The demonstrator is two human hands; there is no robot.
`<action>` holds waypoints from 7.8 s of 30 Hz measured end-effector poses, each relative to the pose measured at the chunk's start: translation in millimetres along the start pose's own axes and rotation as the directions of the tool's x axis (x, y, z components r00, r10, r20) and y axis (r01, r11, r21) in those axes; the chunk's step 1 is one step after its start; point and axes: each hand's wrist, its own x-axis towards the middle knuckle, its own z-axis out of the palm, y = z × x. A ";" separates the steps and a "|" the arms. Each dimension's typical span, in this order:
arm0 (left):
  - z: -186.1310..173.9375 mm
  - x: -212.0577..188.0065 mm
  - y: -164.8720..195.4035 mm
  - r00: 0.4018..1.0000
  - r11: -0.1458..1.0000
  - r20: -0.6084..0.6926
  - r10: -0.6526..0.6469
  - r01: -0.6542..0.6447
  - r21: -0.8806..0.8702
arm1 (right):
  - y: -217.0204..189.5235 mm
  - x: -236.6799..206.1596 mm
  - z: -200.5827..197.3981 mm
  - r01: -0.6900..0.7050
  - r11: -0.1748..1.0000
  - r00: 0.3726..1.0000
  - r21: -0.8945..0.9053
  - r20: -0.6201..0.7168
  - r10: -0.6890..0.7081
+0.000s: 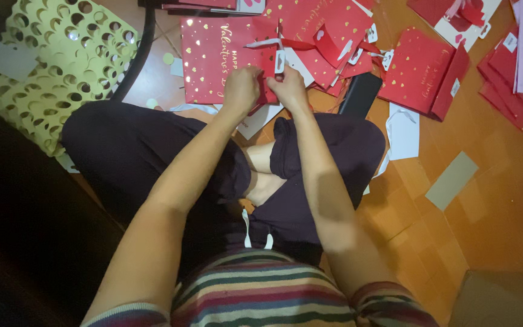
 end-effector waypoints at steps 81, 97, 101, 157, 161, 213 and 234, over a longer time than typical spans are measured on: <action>-28.8 13.8 10.3 0.991 0.994 -0.122 -0.058 0.046 -0.103 | 12.1 -13.2 14.3 -0.016 0.884 0.997 0.467 0.078 -0.023; 8.3 9.2 -9.9 0.899 0.781 0.184 -0.397 0.436 -0.447 | 16.8 -10.1 14.4 -0.278 0.786 0.961 0.552 0.164 0.224; 8.8 5.3 -2.6 0.960 0.938 0.063 -0.271 0.278 -0.204 | 18.5 -14.5 17.3 0.141 0.982 0.987 0.126 -0.090 -0.130; -160.1 -172.6 335.7 0.791 -0.152 -0.070 0.608 0.029 -0.988 | -27.9 6.3 31.5 0.122 0.746 0.975 -0.655 -0.063 -0.215; -163.9 -178.8 338.4 0.782 -0.156 -0.037 0.623 0.077 -0.985 | -63.1 -9.5 107.5 0.259 0.715 0.965 -0.650 0.138 -0.224; -147.7 -152.2 324.6 0.818 -0.095 -0.057 0.572 -0.003 -0.996 | -70.8 14.2 108.9 0.187 0.969 0.975 0.161 -0.149 -0.164; -142.7 -115.4 283.4 0.828 -0.020 -0.143 0.542 -0.158 -0.987 | -44.2 4.7 83.4 -0.008 0.912 0.993 0.410 0.108 -0.040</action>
